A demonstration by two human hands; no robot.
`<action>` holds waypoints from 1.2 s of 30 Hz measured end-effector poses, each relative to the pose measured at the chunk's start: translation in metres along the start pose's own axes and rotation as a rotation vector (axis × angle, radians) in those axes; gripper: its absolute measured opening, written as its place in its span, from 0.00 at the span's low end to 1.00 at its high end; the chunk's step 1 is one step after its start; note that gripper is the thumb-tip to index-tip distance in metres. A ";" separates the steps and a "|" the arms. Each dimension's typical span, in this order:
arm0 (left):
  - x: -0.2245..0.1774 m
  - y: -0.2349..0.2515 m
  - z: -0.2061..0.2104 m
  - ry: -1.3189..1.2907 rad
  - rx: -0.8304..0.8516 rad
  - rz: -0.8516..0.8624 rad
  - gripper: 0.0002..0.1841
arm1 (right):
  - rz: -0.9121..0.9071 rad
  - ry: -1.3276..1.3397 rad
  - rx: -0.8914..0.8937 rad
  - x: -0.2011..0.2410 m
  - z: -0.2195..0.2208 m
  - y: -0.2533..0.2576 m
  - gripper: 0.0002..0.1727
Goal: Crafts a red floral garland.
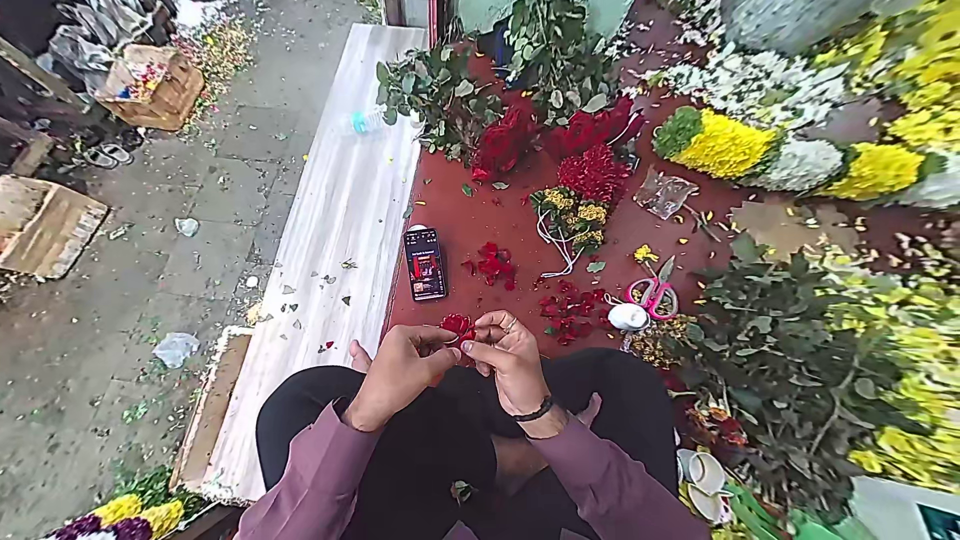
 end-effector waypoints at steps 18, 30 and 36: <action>0.003 0.004 -0.001 0.125 0.016 0.007 0.06 | 0.179 -0.199 0.141 -0.009 0.005 -0.001 0.36; -0.002 0.003 -0.036 0.172 -0.137 -0.114 0.06 | -0.165 -0.661 0.417 -0.004 0.005 0.023 0.31; -0.013 0.002 -0.052 0.192 -0.183 -0.143 0.09 | -0.307 -0.578 0.376 0.032 -0.007 0.028 0.08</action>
Point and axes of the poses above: each hand's wrist, its own y-axis towards the middle knuckle, its own z-axis out of the palm, x = y × z, the point moved 10 cm from there along y, towards the middle knuckle, and after that the axes turned 9 degrees about -y, right-handed, at the moved point
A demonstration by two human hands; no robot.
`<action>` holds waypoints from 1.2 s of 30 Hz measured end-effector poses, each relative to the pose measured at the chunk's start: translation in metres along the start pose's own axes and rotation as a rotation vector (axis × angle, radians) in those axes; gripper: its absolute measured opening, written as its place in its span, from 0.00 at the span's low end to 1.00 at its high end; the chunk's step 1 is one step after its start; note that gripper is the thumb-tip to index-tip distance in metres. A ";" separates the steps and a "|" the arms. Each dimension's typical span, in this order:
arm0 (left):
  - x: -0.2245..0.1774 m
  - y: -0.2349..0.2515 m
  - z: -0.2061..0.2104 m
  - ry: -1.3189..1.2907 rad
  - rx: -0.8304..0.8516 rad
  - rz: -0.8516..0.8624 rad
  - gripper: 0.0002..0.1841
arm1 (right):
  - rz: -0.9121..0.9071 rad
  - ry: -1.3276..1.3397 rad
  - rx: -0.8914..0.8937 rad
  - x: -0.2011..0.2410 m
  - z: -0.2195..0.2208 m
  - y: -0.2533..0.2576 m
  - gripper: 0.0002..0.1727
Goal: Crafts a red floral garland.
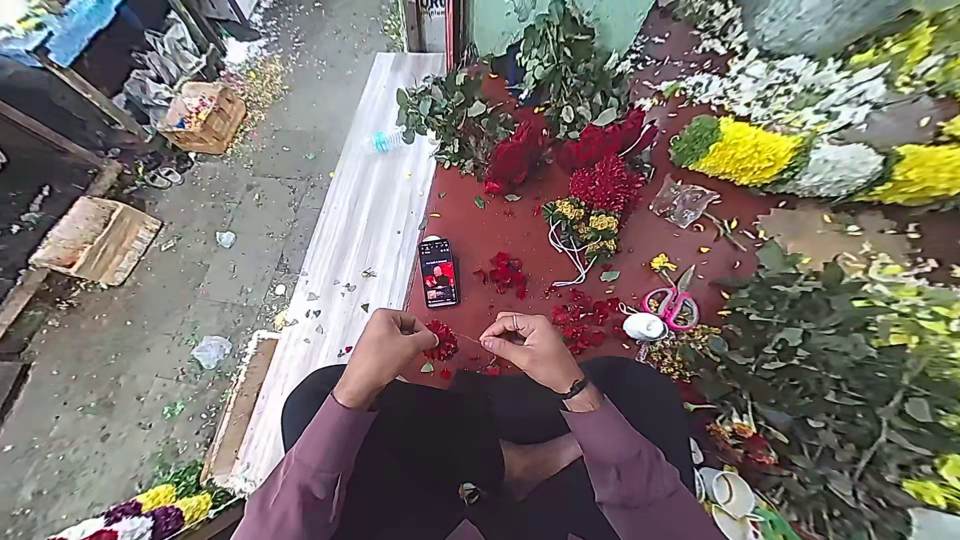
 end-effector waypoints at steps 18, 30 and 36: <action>-0.027 -0.005 0.002 0.472 -0.072 -0.005 0.11 | -0.278 0.048 0.061 0.042 0.018 -0.015 0.08; -0.162 -0.038 0.117 0.150 0.601 0.460 0.05 | 0.150 0.629 0.063 0.049 -0.009 -0.014 0.07; -0.155 0.000 0.073 0.360 0.034 0.532 0.04 | -0.282 0.740 0.178 0.044 0.003 -0.014 0.07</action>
Point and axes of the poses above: each hand's wrist, its own y-axis towards the middle knuckle, its own z-axis out of the palm, x = y × z, the point moved 10 cm from there along y, towards the middle knuckle, and after that the axes turned 9 degrees about -y, right-handed, at the moved point
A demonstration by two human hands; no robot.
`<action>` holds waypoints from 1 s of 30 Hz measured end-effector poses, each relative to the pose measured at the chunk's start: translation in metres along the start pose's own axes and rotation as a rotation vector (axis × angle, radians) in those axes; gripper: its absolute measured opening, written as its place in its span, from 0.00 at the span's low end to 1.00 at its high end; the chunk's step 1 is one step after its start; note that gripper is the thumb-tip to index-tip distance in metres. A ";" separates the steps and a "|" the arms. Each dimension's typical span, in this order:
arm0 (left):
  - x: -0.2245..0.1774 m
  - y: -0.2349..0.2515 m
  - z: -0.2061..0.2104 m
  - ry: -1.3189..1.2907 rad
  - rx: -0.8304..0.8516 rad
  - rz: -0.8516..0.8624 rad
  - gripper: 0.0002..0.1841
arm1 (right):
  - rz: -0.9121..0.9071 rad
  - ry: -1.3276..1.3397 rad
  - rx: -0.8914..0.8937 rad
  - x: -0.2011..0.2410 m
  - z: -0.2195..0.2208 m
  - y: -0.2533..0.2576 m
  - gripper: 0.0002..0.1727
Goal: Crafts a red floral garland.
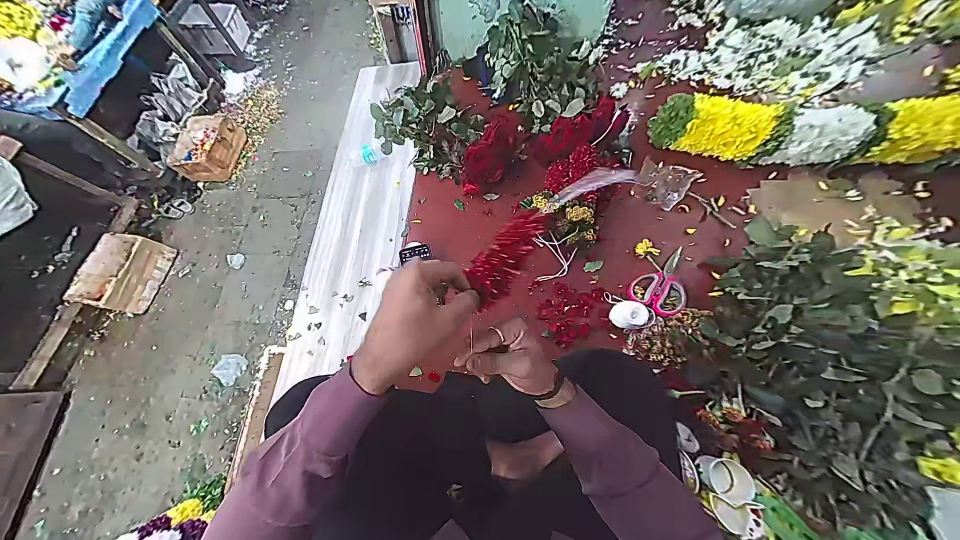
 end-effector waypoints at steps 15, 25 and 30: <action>0.083 -0.065 0.022 -0.040 0.379 -0.157 0.08 | 0.748 -0.726 -0.113 -0.062 -0.135 -0.023 0.14; 0.126 -0.082 0.036 -0.143 0.363 -0.244 0.08 | 0.762 -1.573 -0.313 -0.114 -0.245 0.028 0.10; 0.127 -0.081 0.044 -0.158 0.376 -0.261 0.08 | 0.894 -1.610 -0.208 -0.142 -0.277 0.033 0.10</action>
Point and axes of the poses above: each hand's wrist, its own y-axis towards the middle knuckle, its own z-axis out of the palm, x = y × z, the point moved 10 cm from there along y, towards the middle knuckle, and after that the axes turned 9 degrees about -y, right-handed, at the moved point
